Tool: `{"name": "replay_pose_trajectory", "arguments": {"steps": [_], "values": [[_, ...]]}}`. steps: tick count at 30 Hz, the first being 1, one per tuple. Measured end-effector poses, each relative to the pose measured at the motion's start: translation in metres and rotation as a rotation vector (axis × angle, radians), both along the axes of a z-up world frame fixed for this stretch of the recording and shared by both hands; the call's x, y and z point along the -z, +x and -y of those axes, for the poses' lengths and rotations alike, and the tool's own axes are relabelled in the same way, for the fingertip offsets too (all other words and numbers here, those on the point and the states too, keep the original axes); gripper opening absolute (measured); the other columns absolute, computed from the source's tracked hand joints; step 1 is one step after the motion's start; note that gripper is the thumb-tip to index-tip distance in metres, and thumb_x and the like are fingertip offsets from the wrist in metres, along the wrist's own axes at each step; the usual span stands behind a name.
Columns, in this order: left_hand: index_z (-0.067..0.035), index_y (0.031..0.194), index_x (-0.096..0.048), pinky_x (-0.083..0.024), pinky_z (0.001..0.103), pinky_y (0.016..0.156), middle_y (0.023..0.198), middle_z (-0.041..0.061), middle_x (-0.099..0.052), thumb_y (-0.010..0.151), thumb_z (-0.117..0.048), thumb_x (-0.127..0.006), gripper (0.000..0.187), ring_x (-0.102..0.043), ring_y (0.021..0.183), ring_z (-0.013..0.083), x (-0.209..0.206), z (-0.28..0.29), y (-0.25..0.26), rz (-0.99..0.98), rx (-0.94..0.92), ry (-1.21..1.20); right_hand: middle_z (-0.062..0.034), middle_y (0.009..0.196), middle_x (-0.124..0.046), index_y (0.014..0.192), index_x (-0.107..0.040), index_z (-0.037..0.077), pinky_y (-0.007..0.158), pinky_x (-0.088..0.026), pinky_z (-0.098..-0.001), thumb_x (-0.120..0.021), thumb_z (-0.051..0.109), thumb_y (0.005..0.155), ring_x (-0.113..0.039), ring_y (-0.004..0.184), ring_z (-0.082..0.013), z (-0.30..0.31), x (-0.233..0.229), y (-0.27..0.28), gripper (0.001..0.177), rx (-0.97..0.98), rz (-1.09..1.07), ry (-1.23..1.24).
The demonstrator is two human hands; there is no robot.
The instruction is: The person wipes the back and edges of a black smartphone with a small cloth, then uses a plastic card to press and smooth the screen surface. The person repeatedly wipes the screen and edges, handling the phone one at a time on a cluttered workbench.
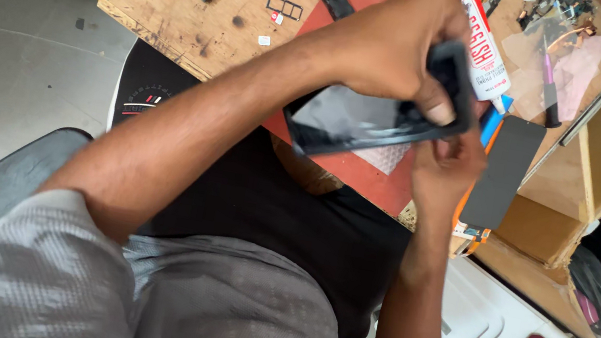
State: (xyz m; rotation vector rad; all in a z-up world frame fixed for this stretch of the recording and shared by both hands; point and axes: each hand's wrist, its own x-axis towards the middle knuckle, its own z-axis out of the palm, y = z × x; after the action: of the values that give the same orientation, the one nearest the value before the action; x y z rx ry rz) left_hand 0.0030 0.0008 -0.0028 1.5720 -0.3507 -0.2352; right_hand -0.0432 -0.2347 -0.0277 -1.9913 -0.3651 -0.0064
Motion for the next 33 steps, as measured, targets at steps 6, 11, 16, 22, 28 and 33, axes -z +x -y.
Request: {"name": "replay_pose_trajectory", "arguments": {"steps": [6,11,16,22,28,33], "values": [[0.003,0.087,-0.067,-0.058,0.043,0.068,0.094,0.023,-0.067,0.056,0.0,-0.084,0.035,-0.066,0.097,0.0371,0.023,0.022,0.004,0.173,0.178,0.748,-0.0104,0.118,-0.073,0.145,-0.059,-0.004,0.084,-0.05,-0.0209,-0.062,-0.014,0.099,-0.064,0.101,-0.0079,0.024,-0.001,0.003,0.048,0.068,-0.035,0.106],[-0.004,0.096,-0.07,-0.056,0.047,0.081,0.1,0.016,-0.071,0.064,-0.003,-0.081,0.035,-0.066,0.103,0.0358,0.027,0.021,-0.016,0.32,0.158,0.785,-0.0054,0.106,-0.068,0.123,-0.072,-0.003,0.071,-0.044,-0.019,-0.073,-0.008,0.1,-0.057,0.086,-0.004,0.025,0.004,-0.02,0.023,0.023,-0.063,0.008],[-0.007,0.098,-0.074,-0.05,0.048,0.089,0.111,0.011,-0.067,0.059,-0.023,-0.093,0.046,-0.061,0.114,0.0302,0.006,0.006,-0.032,0.552,0.007,0.886,-0.0036,0.095,-0.068,0.105,-0.076,-0.002,0.063,-0.036,-0.0205,-0.08,-0.001,0.098,-0.047,0.073,-0.0036,0.007,0.003,-0.03,0.008,0.043,-0.016,-0.145],[-0.006,0.129,-0.069,-0.042,0.05,0.111,0.139,0.011,-0.059,0.08,-0.033,-0.082,0.057,-0.051,0.135,0.0285,0.009,-0.014,-0.079,0.642,-0.093,0.829,-0.0055,0.106,-0.063,0.127,-0.072,0.003,0.074,-0.044,-0.0245,-0.07,0.001,0.102,-0.055,0.087,-0.0105,0.0,-0.009,-0.035,0.025,-0.001,-0.013,-0.231],[-0.013,0.142,-0.065,-0.029,0.06,0.123,0.156,0.008,-0.051,0.097,-0.028,-0.063,0.048,-0.041,0.149,0.0273,0.033,-0.006,-0.103,0.661,-0.132,0.948,-0.0149,0.118,-0.058,0.139,-0.064,-0.003,0.095,-0.046,-0.0384,-0.064,0.001,0.094,-0.052,0.107,-0.0311,-0.028,-0.016,-0.054,0.045,-0.127,0.154,-0.495],[-0.014,0.145,-0.065,-0.029,0.059,0.123,0.156,0.005,-0.051,0.098,-0.026,-0.061,0.049,-0.04,0.151,0.0262,0.04,-0.004,-0.105,0.64,-0.109,0.971,-0.0175,0.123,-0.055,0.148,-0.058,-0.004,0.1,-0.045,-0.0442,-0.063,0.004,0.098,-0.052,0.111,-0.0338,-0.047,-0.013,-0.039,0.051,-0.077,0.192,-0.624]]}}
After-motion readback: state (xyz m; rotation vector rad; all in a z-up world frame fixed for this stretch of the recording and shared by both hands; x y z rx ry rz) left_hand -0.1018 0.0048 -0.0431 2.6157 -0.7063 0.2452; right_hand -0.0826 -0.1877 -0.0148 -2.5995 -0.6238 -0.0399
